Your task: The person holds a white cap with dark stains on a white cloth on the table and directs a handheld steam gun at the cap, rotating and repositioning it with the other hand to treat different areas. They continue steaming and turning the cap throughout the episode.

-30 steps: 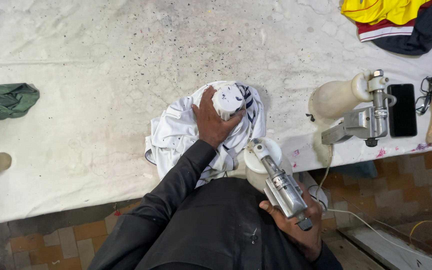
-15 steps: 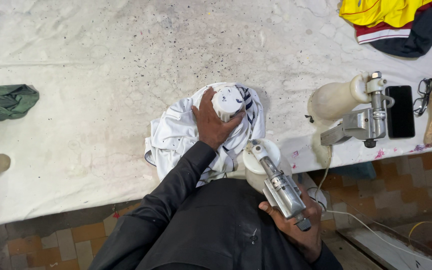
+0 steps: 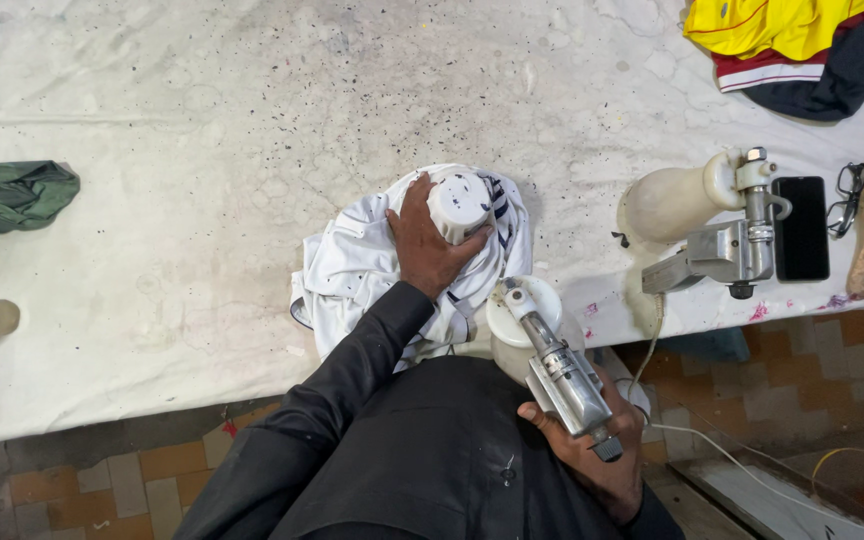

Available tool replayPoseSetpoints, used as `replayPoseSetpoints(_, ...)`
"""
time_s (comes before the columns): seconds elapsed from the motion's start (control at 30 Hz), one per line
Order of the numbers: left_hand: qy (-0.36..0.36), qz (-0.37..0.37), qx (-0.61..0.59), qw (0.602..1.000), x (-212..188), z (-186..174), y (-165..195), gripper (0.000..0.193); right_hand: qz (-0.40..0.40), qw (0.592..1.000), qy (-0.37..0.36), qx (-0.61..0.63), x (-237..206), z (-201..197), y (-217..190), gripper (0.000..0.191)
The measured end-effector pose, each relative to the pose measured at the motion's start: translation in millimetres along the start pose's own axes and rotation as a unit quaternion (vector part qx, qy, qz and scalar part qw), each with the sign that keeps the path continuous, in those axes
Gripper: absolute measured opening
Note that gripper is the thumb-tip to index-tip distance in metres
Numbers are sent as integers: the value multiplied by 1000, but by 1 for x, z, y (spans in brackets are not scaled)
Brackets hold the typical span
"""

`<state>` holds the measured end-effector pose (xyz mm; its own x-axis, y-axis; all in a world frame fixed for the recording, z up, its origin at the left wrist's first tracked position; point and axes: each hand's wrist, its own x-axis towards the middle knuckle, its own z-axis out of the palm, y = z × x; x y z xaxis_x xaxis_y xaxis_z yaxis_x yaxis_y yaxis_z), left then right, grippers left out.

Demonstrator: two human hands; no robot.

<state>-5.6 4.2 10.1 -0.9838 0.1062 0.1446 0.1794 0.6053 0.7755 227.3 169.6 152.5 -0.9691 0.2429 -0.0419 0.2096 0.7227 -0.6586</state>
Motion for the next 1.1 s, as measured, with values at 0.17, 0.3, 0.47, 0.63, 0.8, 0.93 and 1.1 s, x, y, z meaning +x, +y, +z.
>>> replayPoseSetpoints(0.17,-10,1,-7,1000,-1,-1,-1,110,39,998,3,39,0,-4,-3,63)
replayPoseSetpoints(0.3,-20,5,16,1000,1,-2,-2,108,18,998,14,53,-1,-7,-5,60)
replayPoseSetpoints(0.47,-41,10,40,998,3,-5,-5,110,4,1000,10,20,1,-6,-4,64)
replayPoseSetpoints(0.63,-33,9,27,999,2,-5,-4,115,-58,998,26,21,3,-5,-1,72)
replayPoseSetpoints(0.8,-36,9,27,999,2,-6,-3,117,-64,996,9,-54,5,-2,0,76)
replayPoseSetpoints(0.93,-30,-3,22,999,1,-7,-3,117,-70,996,14,-45,4,-2,-1,73)
replayPoseSetpoints(1.1,-28,10,23,999,1,-7,-3,115,-34,999,17,-24,2,-1,-3,76)
